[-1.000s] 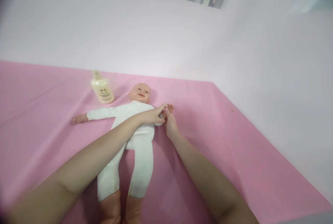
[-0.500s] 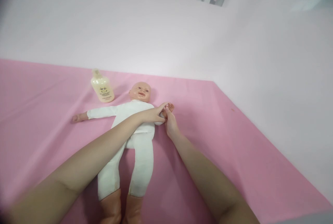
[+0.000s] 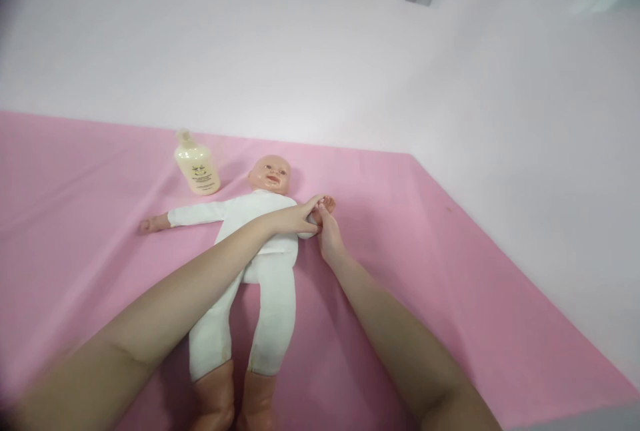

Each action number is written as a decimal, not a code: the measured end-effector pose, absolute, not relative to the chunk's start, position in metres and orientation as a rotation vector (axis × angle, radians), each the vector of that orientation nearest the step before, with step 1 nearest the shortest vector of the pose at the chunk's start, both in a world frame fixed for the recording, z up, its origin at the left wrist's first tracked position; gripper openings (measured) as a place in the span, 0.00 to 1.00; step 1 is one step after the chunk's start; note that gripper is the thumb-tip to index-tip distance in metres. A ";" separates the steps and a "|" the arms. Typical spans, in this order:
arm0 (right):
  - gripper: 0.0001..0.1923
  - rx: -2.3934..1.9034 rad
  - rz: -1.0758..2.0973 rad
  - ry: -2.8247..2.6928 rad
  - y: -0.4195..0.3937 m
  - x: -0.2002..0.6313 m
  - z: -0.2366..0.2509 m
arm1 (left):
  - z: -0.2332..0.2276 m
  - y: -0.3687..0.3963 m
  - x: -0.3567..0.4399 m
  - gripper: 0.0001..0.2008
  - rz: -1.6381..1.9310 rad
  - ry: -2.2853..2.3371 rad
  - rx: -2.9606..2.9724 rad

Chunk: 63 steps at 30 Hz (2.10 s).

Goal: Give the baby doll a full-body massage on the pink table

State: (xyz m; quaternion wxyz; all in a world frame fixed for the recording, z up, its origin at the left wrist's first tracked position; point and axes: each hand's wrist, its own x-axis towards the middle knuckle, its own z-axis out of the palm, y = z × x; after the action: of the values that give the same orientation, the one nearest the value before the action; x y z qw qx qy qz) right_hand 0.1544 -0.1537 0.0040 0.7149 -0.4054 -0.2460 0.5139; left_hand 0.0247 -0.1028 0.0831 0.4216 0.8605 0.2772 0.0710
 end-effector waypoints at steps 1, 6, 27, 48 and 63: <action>0.18 -0.897 1.136 -0.548 -0.154 0.155 0.003 | 0.083 -0.102 0.025 0.47 0.183 0.689 2.155; 0.18 -0.887 1.141 -0.576 -0.155 0.155 0.003 | 0.079 -0.100 0.025 0.47 0.188 0.676 2.152; 0.18 -0.886 1.117 -0.573 -0.154 0.155 0.003 | 0.073 -0.094 0.024 0.48 0.170 0.667 2.186; 0.19 -0.879 1.134 -0.553 -0.152 0.156 0.000 | 0.071 -0.092 0.026 0.50 0.140 0.699 2.206; 0.18 -0.880 1.139 -0.544 -0.153 0.155 0.002 | 0.074 -0.096 0.025 0.50 0.173 0.664 2.174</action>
State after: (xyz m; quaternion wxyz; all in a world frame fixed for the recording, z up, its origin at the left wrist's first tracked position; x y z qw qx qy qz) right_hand 0.1549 -0.1530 0.0018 0.7185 -0.3978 -0.2459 0.5148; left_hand 0.0253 -0.0957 0.0739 0.4176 0.8665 0.2647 0.0691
